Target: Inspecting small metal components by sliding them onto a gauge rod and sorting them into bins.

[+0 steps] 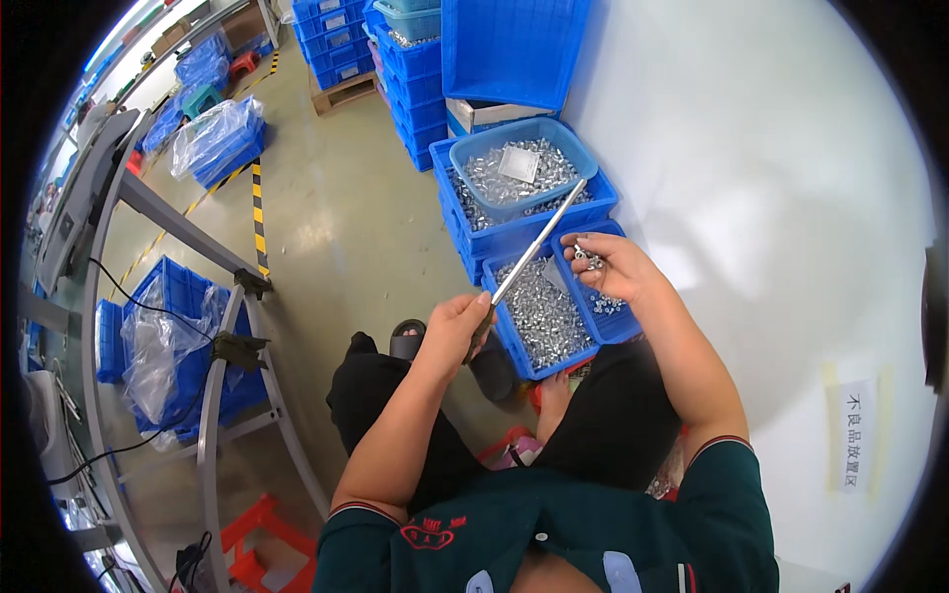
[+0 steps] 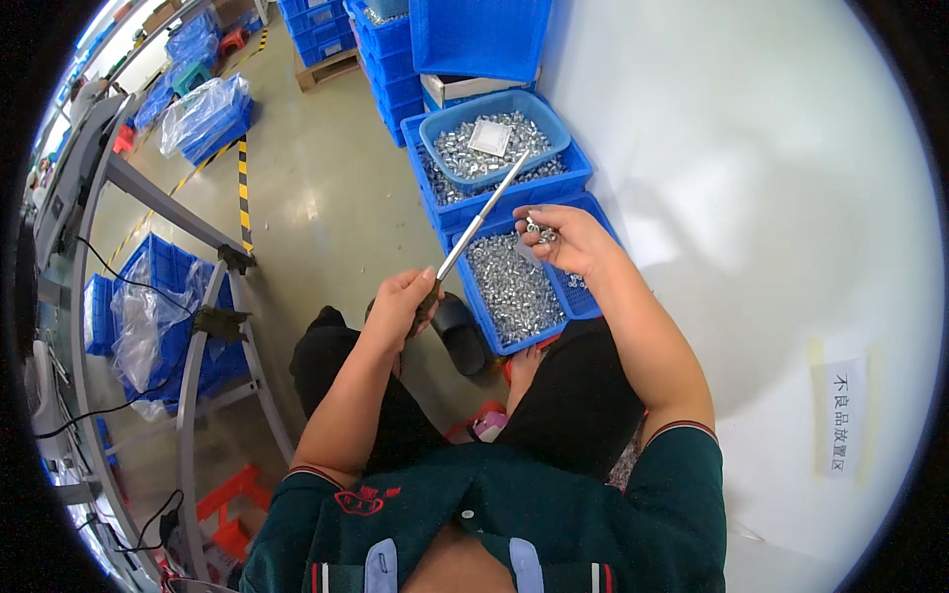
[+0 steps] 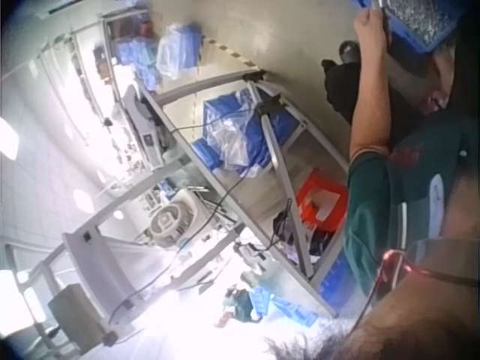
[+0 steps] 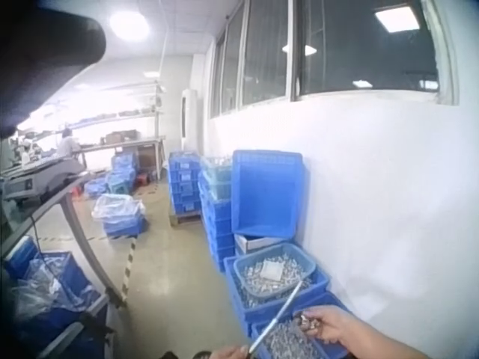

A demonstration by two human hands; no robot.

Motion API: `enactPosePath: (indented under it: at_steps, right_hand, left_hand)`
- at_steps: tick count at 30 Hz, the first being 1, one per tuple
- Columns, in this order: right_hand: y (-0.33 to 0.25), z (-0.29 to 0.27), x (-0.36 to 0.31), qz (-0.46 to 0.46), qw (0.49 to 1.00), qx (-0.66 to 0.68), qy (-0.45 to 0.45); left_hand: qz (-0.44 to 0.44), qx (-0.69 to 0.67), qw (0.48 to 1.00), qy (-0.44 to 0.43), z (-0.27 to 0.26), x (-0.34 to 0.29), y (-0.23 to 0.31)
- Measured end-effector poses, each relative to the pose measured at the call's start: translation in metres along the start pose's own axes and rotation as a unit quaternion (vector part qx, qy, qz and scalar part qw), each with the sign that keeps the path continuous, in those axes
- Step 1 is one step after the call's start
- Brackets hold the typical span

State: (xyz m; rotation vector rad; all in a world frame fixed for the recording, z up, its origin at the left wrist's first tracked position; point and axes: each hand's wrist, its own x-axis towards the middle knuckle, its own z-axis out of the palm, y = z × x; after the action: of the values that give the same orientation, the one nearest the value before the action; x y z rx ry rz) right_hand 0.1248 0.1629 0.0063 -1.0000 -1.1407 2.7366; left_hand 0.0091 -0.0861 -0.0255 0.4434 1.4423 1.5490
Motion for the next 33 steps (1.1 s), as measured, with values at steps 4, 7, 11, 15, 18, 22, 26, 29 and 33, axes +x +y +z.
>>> enactPosePath:
  at_steps: [4,7,11,15,18,22,26,29,33]
  right_hand:
    - [-0.005,-0.003,-0.005,-0.046,0.998,0.04,-0.027]
    - [-0.01,-0.008,-0.008,-0.054,0.994,0.087,-0.048]
    - [-0.016,-0.012,-0.01,-0.086,0.982,0.15,-0.068]
    - [-0.019,-0.006,-0.013,-0.122,0.975,0.168,-0.083]
    - [-0.017,-0.004,-0.012,-0.11,0.979,0.136,-0.101]
    - [-0.017,0.001,-0.012,-0.099,0.983,0.114,-0.105]
    - [-0.015,0.019,-0.02,-0.146,0.989,0.003,-0.016]
    - [-0.012,0.019,-0.02,-0.183,0.981,-0.056,0.022]
    - [-0.01,0.02,-0.017,-0.203,0.978,-0.039,-0.002]
  left_hand:
    - [0.032,0.032,0.999,0.012,-0.001,-0.001,-0.005]
    - [0.036,0.056,0.998,0.013,-0.002,-0.002,-0.006]
    - [0.038,0.091,0.995,0.018,-0.003,-0.003,-0.008]
    - [0.059,0.136,0.989,0.017,-0.002,-0.004,-0.01]
    - [0.062,0.154,0.986,0.024,-0.002,-0.004,-0.01]
    - [0.045,0.156,0.986,0.033,-0.003,-0.006,-0.007]
    - [0.076,0.172,0.981,0.049,-0.008,-0.004,-0.018]
    - [0.066,0.182,0.979,0.058,-0.006,-0.004,-0.013]
    - [0.017,0.087,0.996,0.014,-0.004,-0.005,-0.012]
